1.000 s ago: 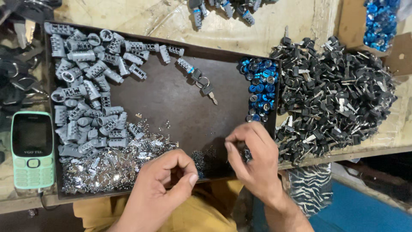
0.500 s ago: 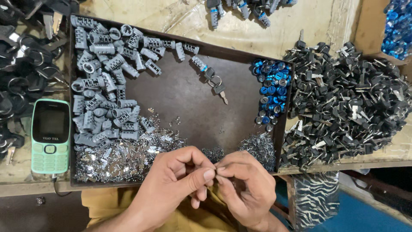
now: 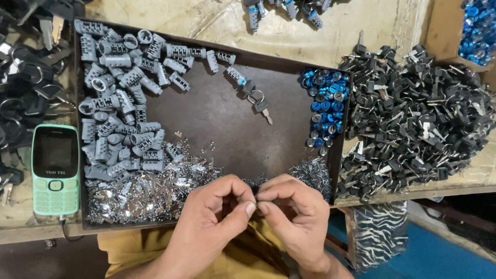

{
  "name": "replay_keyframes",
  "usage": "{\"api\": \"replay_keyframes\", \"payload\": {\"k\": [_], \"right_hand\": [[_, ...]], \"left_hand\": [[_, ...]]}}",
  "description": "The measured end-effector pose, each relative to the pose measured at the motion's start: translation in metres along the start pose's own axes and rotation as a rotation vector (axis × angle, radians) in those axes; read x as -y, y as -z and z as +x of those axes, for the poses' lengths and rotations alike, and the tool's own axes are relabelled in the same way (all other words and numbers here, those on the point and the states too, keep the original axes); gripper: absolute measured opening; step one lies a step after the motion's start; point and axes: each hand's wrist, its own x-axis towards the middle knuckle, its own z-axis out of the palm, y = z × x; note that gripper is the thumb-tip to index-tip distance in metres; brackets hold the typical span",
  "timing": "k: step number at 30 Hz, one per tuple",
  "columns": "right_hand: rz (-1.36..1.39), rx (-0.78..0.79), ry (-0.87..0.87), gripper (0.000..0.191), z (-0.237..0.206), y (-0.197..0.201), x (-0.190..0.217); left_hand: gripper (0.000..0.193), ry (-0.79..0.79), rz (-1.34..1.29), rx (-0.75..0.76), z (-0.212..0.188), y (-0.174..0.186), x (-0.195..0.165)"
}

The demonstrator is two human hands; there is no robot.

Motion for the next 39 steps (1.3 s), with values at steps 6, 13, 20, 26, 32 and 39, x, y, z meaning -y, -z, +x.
{"api": "replay_keyframes", "payload": {"k": [6, 13, 20, 26, 32, 39], "right_hand": [[-0.800, -0.167, 0.090, 0.025, 0.014, 0.040, 0.030], [-1.084, -0.138, 0.201, 0.016, -0.006, 0.062, 0.015], [-0.812, -0.236, 0.094, 0.011, -0.009, 0.090, 0.005], [-0.669, -0.292, 0.081, 0.012, -0.010, 0.082, 0.002], [-0.316, -0.074, 0.291, 0.012, -0.022, 0.008, 0.000], [-0.510, -0.192, 0.465, 0.013, -0.014, -0.019, -0.007]], "left_hand": [[0.006, 0.113, 0.021, -0.007, 0.003, 0.004, 0.000], [0.004, 0.127, 0.018, -0.009, 0.003, 0.009, 0.007], [0.006, 0.071, 0.069, 0.048, 0.002, 0.012, 0.011], [0.008, 0.079, 0.114, 0.098, -0.001, 0.005, 0.010], [0.008, 0.212, -0.211, 0.048, 0.006, -0.017, 0.008], [0.007, 0.206, -0.486, 0.038, 0.002, -0.020, 0.006]]}}
